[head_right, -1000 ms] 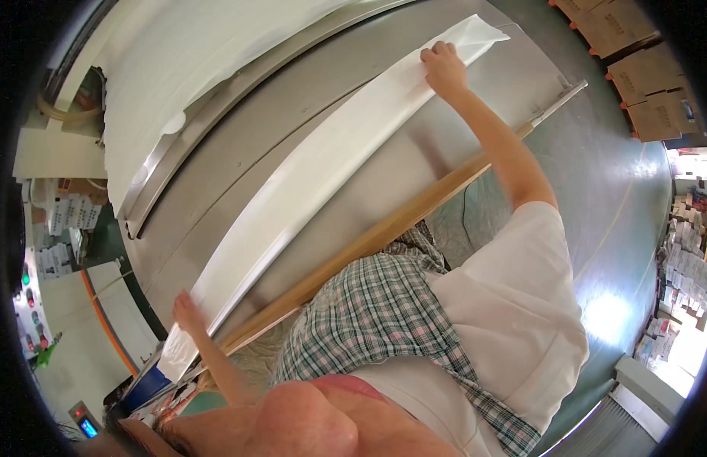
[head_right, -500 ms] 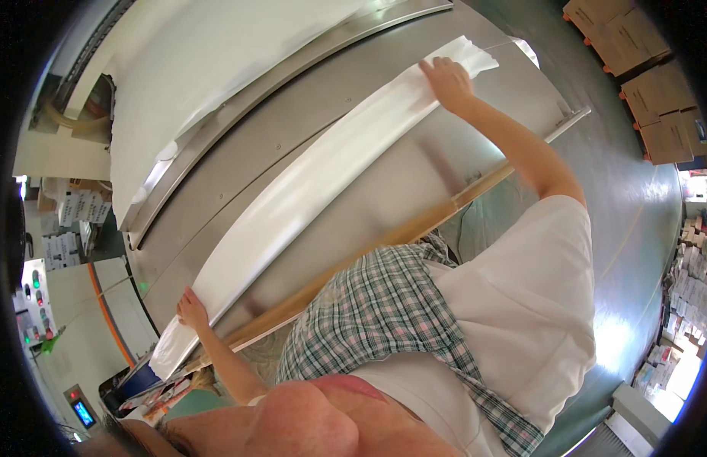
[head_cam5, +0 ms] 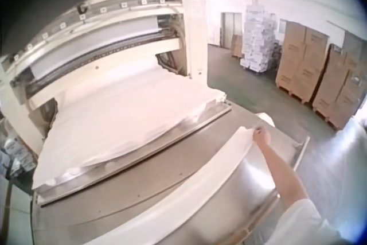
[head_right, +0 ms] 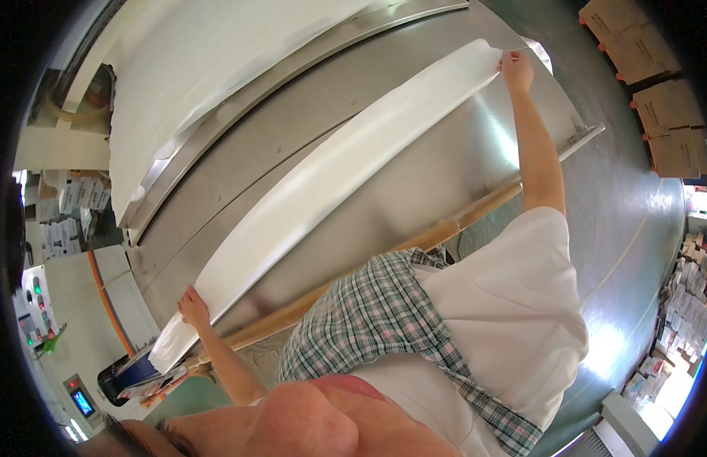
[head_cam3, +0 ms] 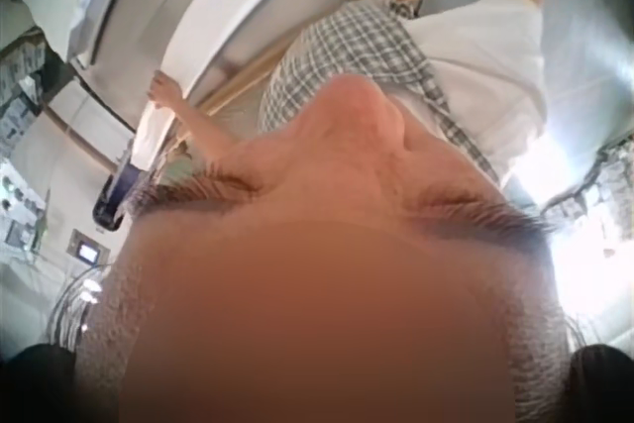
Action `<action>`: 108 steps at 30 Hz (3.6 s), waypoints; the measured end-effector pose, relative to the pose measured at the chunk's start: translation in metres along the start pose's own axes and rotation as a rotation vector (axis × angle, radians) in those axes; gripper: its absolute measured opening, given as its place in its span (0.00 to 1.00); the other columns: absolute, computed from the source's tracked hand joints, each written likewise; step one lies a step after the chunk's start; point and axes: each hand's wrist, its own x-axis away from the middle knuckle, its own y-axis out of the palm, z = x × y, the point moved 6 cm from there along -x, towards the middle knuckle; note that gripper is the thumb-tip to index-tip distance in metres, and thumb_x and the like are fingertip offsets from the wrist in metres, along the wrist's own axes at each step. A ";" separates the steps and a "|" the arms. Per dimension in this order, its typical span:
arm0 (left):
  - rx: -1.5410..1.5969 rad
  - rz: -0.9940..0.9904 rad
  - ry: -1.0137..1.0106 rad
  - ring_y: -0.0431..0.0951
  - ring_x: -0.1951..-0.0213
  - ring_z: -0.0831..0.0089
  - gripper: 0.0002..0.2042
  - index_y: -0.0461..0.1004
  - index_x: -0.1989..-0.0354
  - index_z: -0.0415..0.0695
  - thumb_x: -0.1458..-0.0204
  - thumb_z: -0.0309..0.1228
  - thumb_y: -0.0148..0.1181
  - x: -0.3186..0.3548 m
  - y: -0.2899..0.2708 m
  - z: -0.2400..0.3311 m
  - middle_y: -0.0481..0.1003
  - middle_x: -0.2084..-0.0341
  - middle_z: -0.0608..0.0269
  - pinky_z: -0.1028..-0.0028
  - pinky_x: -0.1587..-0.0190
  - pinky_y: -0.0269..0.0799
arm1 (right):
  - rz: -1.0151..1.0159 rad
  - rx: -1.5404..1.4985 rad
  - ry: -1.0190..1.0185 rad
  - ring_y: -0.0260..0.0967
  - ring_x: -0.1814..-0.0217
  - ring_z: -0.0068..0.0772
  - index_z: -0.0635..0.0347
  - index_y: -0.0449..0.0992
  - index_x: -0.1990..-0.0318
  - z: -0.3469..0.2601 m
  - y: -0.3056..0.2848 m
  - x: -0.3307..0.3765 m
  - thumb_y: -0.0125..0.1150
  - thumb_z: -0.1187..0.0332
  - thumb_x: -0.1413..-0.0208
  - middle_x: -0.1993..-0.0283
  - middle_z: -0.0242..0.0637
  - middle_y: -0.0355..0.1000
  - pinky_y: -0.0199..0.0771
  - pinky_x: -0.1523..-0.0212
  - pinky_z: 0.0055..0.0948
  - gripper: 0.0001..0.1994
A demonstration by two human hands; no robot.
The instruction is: Operating a paper processing machine to stack, align, and manage large sheets of white paper.
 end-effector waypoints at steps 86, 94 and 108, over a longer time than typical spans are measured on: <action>1.007 -0.033 1.073 0.70 0.61 0.60 0.09 0.70 0.69 0.42 0.59 0.31 0.58 0.133 -0.245 -0.005 0.71 0.66 0.58 0.62 0.53 0.64 | -0.652 0.085 -0.779 0.67 0.62 0.39 0.61 0.69 0.62 -0.441 0.133 0.406 0.54 0.66 0.51 0.62 0.43 0.70 0.67 0.63 0.34 0.10; 0.922 0.033 0.784 0.72 0.63 0.57 0.07 0.72 0.69 0.44 0.56 0.32 0.54 -0.077 -0.224 -0.034 0.73 0.68 0.56 0.63 0.57 0.67 | -0.297 0.337 -0.918 0.58 0.47 0.49 0.58 0.67 0.52 -0.417 0.111 0.405 0.47 0.68 0.50 0.48 0.45 0.62 0.58 0.47 0.41 0.16; 1.013 0.359 0.074 0.72 0.61 0.61 0.17 0.70 0.59 0.39 0.49 0.41 0.49 -0.450 -0.176 0.006 0.73 0.65 0.51 0.68 0.58 0.64 | -0.402 0.419 -0.814 0.55 0.45 0.46 0.63 0.65 0.50 -0.423 0.119 0.406 0.45 0.72 0.50 0.45 0.44 0.59 0.54 0.44 0.40 0.18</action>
